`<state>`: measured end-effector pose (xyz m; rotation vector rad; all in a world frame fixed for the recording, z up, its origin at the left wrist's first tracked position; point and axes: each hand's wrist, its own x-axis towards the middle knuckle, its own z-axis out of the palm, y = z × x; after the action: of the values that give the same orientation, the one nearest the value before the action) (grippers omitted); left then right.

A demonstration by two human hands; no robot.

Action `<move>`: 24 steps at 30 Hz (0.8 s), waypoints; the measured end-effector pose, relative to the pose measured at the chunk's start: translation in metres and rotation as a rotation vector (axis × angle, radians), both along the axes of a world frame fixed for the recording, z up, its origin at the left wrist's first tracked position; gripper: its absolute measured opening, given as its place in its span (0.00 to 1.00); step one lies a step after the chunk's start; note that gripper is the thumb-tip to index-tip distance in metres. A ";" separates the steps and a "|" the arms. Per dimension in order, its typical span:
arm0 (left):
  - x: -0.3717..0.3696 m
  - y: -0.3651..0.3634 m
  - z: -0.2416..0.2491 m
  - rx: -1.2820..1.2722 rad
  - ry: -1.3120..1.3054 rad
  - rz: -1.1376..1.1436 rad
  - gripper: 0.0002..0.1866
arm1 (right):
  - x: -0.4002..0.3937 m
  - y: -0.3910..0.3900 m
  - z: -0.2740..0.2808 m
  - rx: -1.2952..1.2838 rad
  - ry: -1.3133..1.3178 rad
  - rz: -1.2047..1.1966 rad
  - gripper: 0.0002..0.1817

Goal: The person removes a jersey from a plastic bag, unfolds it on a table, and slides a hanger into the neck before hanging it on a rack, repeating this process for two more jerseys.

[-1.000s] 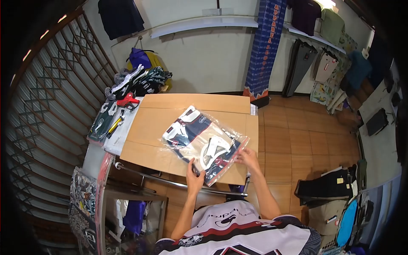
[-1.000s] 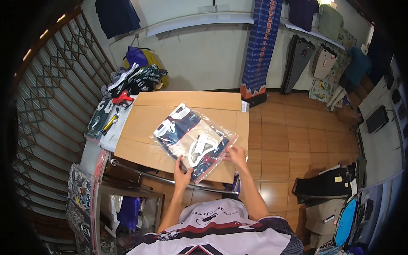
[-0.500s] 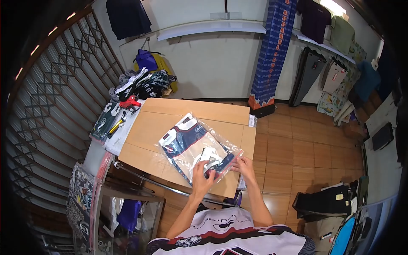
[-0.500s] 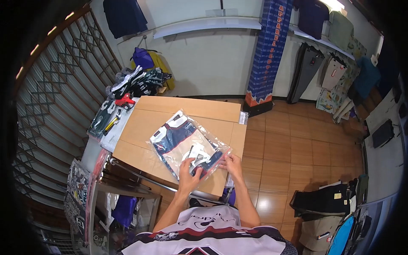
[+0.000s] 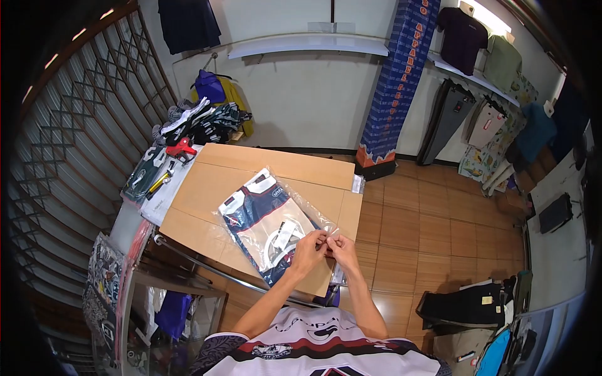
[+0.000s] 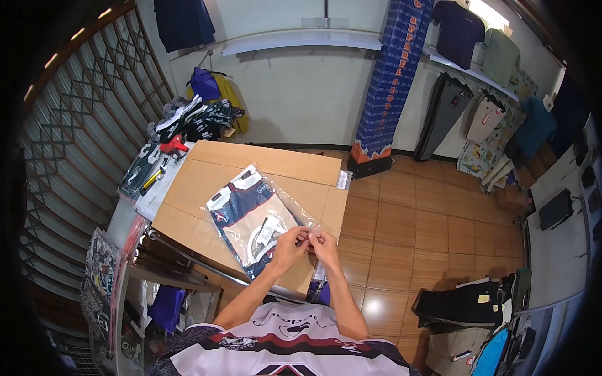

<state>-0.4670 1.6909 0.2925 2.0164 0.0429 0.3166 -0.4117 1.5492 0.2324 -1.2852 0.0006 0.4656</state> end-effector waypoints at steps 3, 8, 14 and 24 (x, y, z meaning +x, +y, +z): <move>0.000 0.004 0.003 -0.051 0.041 -0.016 0.18 | 0.002 0.002 -0.003 0.018 0.007 -0.007 0.06; 0.000 0.013 -0.001 -0.064 0.032 -0.034 0.21 | 0.001 0.003 0.007 0.004 0.041 0.001 0.08; 0.000 0.007 0.009 -0.058 0.050 0.030 0.14 | 0.002 -0.004 0.003 0.050 -0.008 0.064 0.08; -0.006 0.001 0.014 -0.006 0.021 -0.049 0.16 | 0.001 -0.002 0.001 0.008 -0.070 0.074 0.07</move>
<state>-0.4728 1.6922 0.3069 2.0116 0.0079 0.2637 -0.4105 1.5468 0.2334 -1.2964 -0.1077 0.4830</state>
